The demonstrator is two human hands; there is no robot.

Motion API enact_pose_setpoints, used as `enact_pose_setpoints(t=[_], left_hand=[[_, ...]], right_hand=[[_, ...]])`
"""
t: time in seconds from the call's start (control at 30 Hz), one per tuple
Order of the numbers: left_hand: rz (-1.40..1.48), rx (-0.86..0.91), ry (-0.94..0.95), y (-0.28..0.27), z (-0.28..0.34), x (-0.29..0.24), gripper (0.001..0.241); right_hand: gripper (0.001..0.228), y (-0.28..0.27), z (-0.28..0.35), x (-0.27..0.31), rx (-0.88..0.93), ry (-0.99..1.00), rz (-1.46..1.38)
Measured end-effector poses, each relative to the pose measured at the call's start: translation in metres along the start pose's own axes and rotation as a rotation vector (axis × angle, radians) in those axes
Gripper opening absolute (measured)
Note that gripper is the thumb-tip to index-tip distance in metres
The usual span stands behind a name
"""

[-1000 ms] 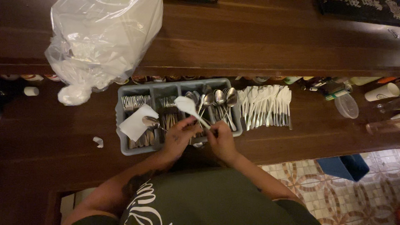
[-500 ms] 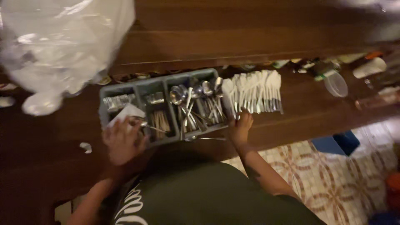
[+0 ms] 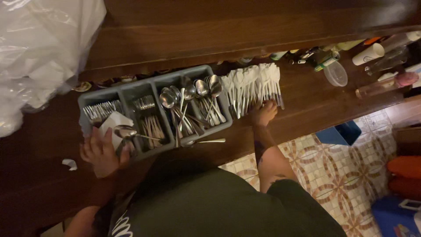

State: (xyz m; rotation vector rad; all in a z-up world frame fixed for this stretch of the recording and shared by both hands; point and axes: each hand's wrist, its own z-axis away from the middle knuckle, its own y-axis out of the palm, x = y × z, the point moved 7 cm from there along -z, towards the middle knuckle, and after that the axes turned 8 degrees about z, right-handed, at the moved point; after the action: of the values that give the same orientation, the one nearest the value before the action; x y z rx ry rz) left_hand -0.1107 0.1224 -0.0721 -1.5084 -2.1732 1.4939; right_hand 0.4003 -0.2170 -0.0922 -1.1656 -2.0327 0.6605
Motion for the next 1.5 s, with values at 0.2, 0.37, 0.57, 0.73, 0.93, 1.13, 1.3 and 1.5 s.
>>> enact_pose_setpoints(t=[0.2,0.37,0.57,0.73,0.93,1.13,1.3,1.5], left_hand=[[0.025,0.103,-0.002,-0.008,-0.008,-0.011,0.069],[-0.012,0.042,-0.005,-0.010,-0.012,-0.019,0.067],[-0.046,0.055,-0.012,-0.006,-0.009,-0.017,0.068],[0.002,0.051,-0.072,-0.011,-0.012,-0.021,0.069],[-0.033,-0.007,-0.026,-0.019,-0.015,-0.027,0.067],[-0.029,-0.025,-0.060,-0.024,-0.015,-0.034,0.069],[-0.102,-0.050,-0.055,-0.021,-0.018,-0.031,0.070],[-0.006,-0.075,-0.014,-0.028,-0.016,-0.037,0.070]], right_hand=[[0.036,0.033,-0.021,-0.003,0.241,0.015,0.105],[0.032,0.039,-0.012,-0.011,0.253,0.084,0.143],[0.035,0.020,-0.006,-0.002,0.041,0.021,-0.076],[0.019,-0.066,-0.014,0.130,0.176,-0.266,-0.718],[0.030,-0.348,-0.022,0.331,0.639,-1.228,-1.078],[0.022,-0.475,0.016,0.368,1.126,-1.674,-1.201],[0.013,-0.498,0.056,0.363,0.673,-1.814,-0.911],[0.022,-0.532,0.029,0.366,0.223,-1.765,-0.704]])
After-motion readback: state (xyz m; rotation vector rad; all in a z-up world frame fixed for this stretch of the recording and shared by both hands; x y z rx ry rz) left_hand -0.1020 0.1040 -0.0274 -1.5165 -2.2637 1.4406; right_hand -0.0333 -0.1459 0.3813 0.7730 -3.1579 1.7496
